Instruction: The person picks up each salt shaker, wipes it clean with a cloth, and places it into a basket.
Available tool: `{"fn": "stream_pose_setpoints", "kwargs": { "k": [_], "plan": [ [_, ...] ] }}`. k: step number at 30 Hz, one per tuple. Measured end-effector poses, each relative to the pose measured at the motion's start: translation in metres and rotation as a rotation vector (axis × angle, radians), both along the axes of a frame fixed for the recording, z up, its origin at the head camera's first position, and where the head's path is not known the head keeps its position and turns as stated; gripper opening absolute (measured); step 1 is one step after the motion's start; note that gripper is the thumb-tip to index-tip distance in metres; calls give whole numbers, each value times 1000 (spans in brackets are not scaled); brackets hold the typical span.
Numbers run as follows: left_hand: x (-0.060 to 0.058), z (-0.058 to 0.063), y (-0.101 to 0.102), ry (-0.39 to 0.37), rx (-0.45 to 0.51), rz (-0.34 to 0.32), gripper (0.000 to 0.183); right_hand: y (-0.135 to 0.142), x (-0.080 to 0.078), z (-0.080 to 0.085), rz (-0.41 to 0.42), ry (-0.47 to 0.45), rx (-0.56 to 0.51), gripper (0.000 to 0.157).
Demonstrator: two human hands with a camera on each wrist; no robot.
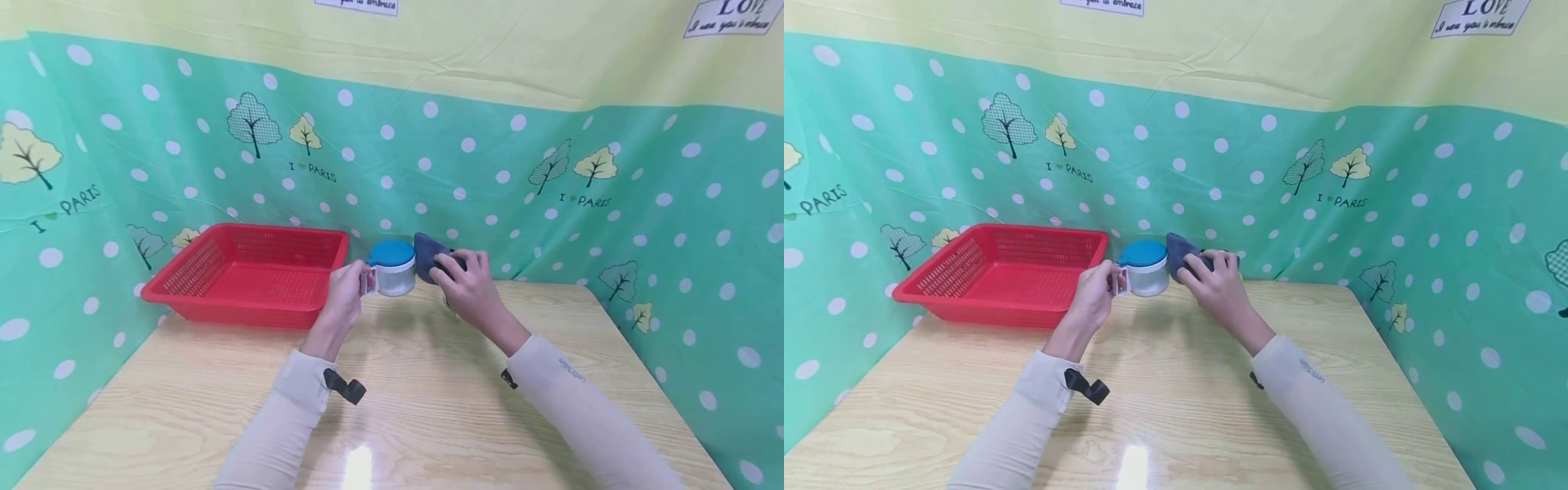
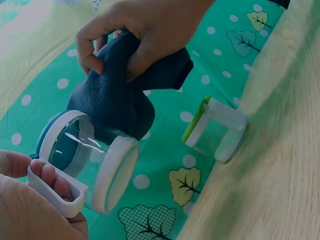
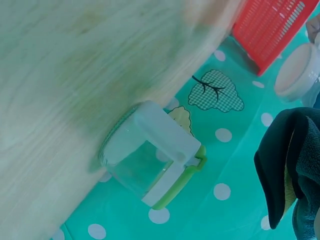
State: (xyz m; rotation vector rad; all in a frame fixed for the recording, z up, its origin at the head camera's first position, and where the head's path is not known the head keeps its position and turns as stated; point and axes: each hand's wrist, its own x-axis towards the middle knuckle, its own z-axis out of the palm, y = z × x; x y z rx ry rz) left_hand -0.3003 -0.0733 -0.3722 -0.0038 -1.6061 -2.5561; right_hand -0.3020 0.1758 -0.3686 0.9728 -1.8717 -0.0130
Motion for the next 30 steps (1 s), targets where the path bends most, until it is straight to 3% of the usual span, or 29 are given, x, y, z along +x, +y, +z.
{"fn": "stream_pose_setpoints", "kwargs": {
  "k": [14, 25, 30],
  "plan": [
    [-3, -2, -2, -5, -7, 6, 35, 0, 21, -3, 14, 20, 46, 20],
    [-2, -4, -1, 29, -76, 15, 34, -15, 32, 3, 91, -31, -102, 20],
    [-2, -4, 0, 36, -103, 20, 31, -19, 31, 8, 108, -99, -194, 24]
  ]
}}
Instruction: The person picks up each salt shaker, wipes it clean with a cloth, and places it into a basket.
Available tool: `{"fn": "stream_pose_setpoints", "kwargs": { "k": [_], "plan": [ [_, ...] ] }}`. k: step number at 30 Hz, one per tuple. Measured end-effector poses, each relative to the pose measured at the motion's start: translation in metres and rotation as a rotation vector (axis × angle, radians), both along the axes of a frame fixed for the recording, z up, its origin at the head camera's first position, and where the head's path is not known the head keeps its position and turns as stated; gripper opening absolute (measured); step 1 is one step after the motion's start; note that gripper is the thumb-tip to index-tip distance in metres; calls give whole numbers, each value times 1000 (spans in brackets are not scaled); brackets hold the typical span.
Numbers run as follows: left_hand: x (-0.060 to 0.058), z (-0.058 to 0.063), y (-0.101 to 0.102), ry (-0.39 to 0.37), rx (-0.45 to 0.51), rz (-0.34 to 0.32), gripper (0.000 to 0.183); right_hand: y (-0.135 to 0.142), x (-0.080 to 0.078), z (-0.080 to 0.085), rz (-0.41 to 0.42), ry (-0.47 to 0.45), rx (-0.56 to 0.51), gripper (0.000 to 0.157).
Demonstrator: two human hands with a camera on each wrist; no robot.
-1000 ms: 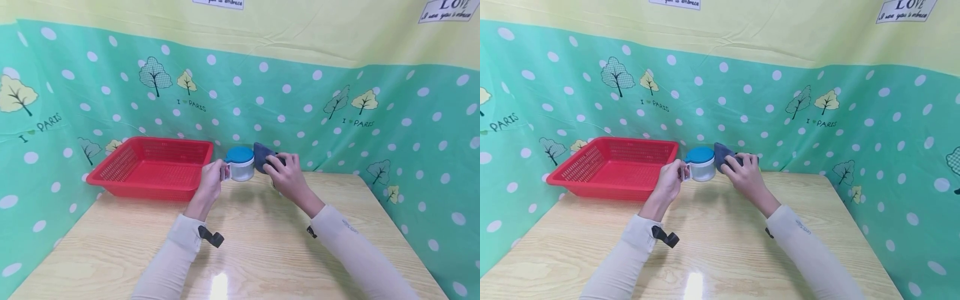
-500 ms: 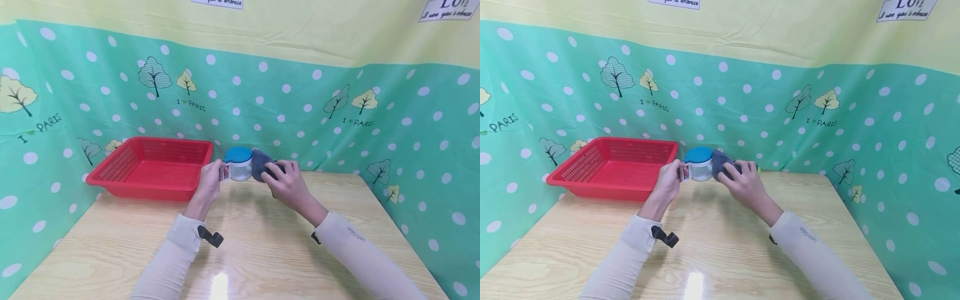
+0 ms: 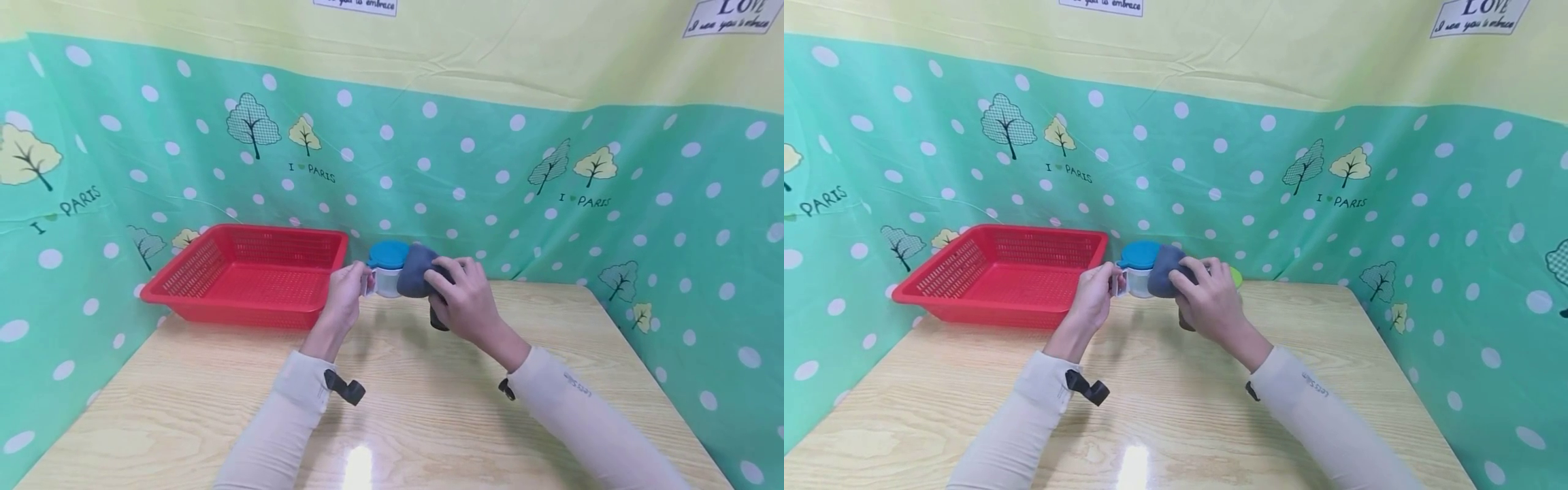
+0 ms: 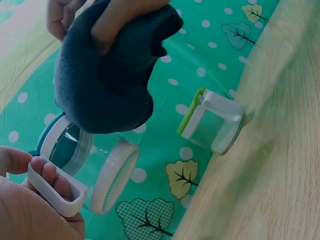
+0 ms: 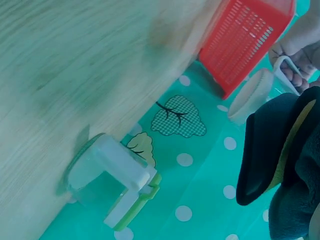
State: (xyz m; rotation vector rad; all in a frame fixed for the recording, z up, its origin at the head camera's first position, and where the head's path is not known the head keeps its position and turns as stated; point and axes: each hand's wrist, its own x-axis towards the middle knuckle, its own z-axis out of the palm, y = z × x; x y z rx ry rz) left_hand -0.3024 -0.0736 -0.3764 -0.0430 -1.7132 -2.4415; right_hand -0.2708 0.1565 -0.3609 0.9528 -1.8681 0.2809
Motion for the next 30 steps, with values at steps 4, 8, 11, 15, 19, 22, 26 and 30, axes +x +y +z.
{"fn": "stream_pose_setpoints", "kwargs": {
  "k": [4, 8, 11, 15, 19, 22, 26, 30],
  "plan": [
    [-1, -1, -1, 3, -10, -10, 30, -1, -1, 4, 17, -59, -57, 26],
    [-1, 0, -1, 8, -13, -17, 30, 0, -2, 8, 22, -93, -81, 27],
    [0, 0, -1, 6, -16, -19, 31, 2, -3, 12, 23, -121, -89, 30],
    [0, 0, -3, 2, -25, -35, 31, 6, -4, 19, 23, -157, -96, 32],
    [0, -1, -4, 13, -21, -59, 31, 13, -5, 24, 17, -188, -104, 33],
    [0, -1, -5, 21, -14, -84, 32, 18, -6, 26, 18, -201, -111, 34],
    [0, 0, -7, 28, -12, -127, 31, 23, -7, 30, 18, -215, -117, 35],
    [0, -1, -8, 32, -18, -169, 30, 27, -8, 32, 10, -223, -126, 34]
  ]
}}
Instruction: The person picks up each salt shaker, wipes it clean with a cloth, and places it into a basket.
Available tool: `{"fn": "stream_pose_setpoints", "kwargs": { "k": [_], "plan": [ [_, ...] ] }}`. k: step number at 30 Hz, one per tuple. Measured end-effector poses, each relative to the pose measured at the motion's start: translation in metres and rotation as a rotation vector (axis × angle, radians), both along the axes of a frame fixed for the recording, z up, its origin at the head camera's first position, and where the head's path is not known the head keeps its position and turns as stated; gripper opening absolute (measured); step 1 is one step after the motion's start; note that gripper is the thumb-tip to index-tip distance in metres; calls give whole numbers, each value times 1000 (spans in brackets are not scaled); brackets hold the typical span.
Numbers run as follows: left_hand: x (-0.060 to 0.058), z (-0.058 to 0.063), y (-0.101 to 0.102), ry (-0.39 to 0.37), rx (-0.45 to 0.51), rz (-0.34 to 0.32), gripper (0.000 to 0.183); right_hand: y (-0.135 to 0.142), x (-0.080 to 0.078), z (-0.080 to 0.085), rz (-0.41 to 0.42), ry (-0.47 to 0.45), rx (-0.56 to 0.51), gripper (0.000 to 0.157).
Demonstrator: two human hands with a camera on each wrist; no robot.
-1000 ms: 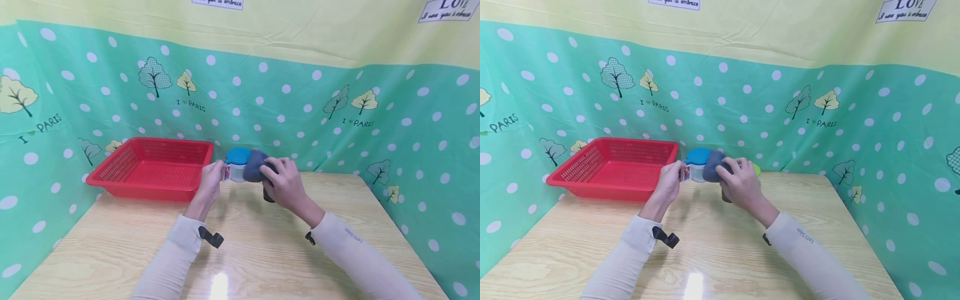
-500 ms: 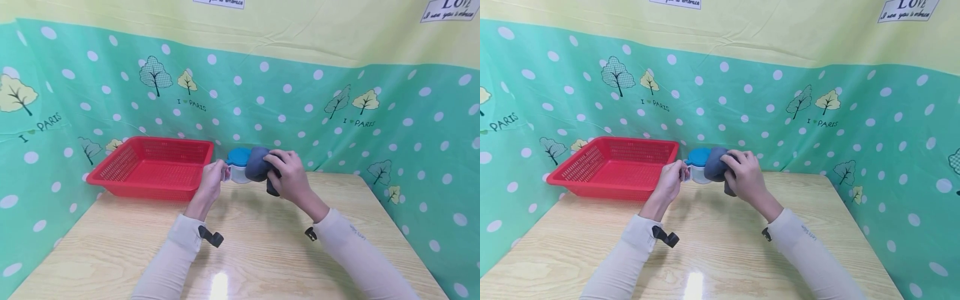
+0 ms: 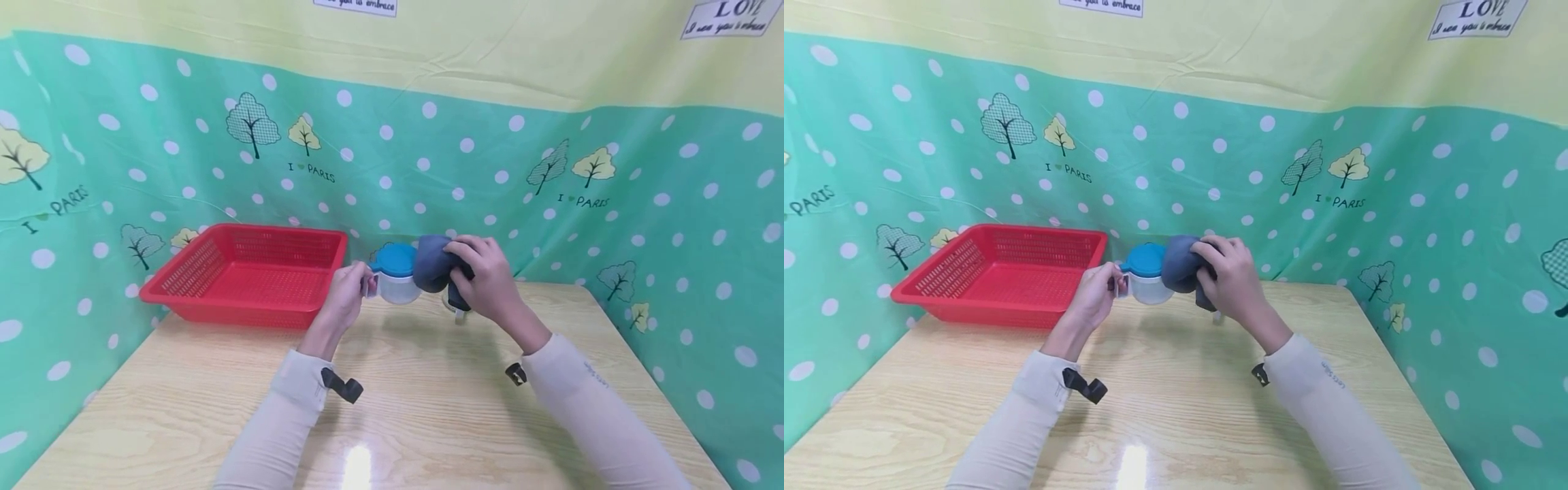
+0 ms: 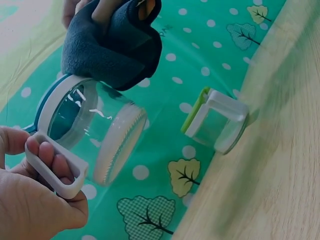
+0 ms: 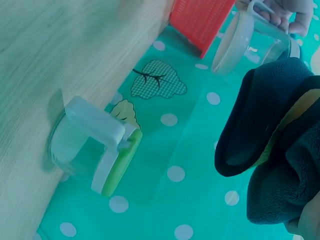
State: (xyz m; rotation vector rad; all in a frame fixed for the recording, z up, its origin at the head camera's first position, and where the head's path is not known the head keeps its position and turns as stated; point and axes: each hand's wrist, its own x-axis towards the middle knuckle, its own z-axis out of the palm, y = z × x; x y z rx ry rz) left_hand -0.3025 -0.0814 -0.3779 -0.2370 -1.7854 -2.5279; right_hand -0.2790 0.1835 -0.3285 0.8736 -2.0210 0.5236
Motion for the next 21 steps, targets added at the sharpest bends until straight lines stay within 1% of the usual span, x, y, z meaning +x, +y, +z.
{"fn": "stream_pose_setpoints", "kwargs": {
  "k": [3, 6, 11, 14, 17, 21],
  "plan": [
    [0, 0, 0, 1, 6, -22, 30, 4, -3, 1, -15, -2, -9, 33],
    [0, 0, 1, 4, 14, -25, 31, 8, -6, 1, -38, -8, -20, 32],
    [1, -1, 2, 1, 5, -12, 31, 12, -11, 1, -110, 0, -50, 32],
    [2, -2, 4, -8, -17, -22, 32, 11, -11, 2, -153, 19, -62, 33],
    [3, -2, 6, -18, -47, -35, 32, 5, -10, 3, -162, 46, -54, 33],
    [5, -2, 8, -26, -75, -28, 32, -7, -5, 3, -141, 92, 1, 32]
  ]
}}
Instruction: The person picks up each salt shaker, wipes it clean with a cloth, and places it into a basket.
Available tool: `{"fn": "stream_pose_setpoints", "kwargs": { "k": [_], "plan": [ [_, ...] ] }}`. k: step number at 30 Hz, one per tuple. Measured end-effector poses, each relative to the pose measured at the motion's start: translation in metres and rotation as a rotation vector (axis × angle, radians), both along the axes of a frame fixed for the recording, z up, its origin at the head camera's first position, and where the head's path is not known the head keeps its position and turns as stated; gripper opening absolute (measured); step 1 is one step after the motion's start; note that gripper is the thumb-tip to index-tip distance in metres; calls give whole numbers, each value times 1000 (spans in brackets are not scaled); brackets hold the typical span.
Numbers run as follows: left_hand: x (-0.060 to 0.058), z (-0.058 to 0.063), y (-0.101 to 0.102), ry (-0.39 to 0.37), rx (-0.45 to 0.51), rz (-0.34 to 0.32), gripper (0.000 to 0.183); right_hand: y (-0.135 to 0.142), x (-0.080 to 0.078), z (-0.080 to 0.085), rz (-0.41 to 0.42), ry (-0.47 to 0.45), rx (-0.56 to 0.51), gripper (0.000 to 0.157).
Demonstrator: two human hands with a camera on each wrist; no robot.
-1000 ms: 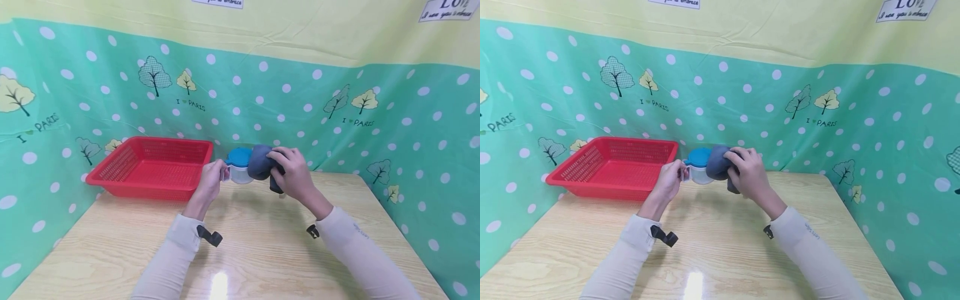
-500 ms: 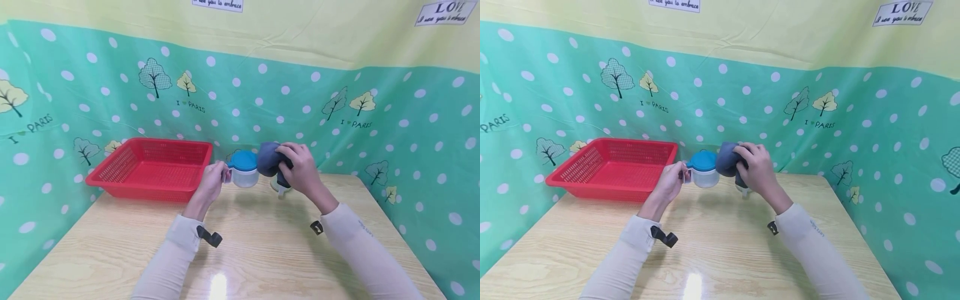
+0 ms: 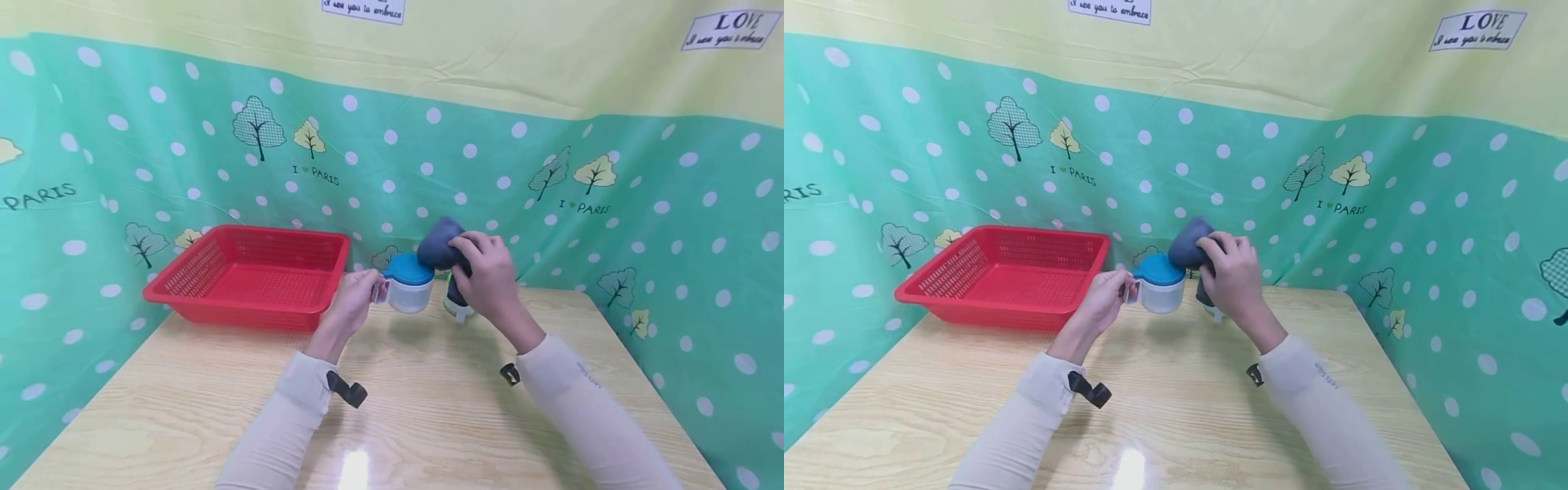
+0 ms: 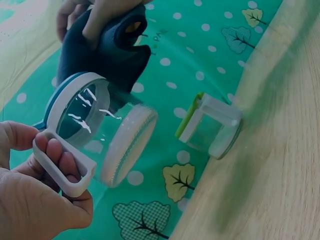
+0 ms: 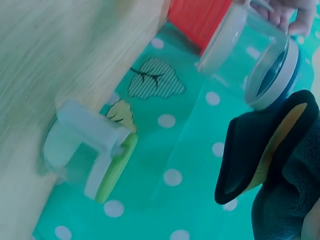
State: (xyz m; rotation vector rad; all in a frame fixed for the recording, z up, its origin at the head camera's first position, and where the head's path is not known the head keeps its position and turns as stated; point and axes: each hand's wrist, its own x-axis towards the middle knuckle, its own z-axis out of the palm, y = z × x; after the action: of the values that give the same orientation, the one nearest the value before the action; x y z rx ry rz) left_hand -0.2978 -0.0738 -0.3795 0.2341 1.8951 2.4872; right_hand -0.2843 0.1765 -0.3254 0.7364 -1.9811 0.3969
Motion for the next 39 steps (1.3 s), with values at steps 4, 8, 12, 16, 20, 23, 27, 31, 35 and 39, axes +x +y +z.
{"fn": "stream_pose_setpoints", "kwargs": {
  "k": [4, 8, 12, 16, 20, 23, 27, 31, 35, 39],
  "plan": [
    [0, 0, 0, 1, 7, 9, 33, -11, 7, -1, 31, 15, 71, 30],
    [0, 1, 1, 16, 33, 11, 33, -20, 15, -1, 69, -7, 110, 32],
    [0, 2, 3, 21, 41, 12, 33, -27, 21, -1, 99, -27, 126, 34],
    [0, 3, 3, 12, 28, 17, 32, -32, 24, 1, 124, -34, 151, 34],
    [0, 3, 4, 12, 15, 24, 32, -36, 26, 1, 137, -37, 177, 34],
    [0, 3, 3, 12, 11, 28, 31, -37, 26, 0, 131, -32, 189, 34],
    [1, 3, 3, 18, 7, 26, 32, -35, 24, -2, 116, -21, 200, 33],
    [1, 2, 2, 19, 3, 22, 31, -32, 21, -4, 87, -36, 213, 34],
    [1, 2, 2, 18, 2, 25, 29, -28, 17, -5, 48, -75, 222, 36],
    [2, 1, 2, 23, -3, 26, 29, -24, 14, -4, 4, -122, 227, 37]
  ]
}}
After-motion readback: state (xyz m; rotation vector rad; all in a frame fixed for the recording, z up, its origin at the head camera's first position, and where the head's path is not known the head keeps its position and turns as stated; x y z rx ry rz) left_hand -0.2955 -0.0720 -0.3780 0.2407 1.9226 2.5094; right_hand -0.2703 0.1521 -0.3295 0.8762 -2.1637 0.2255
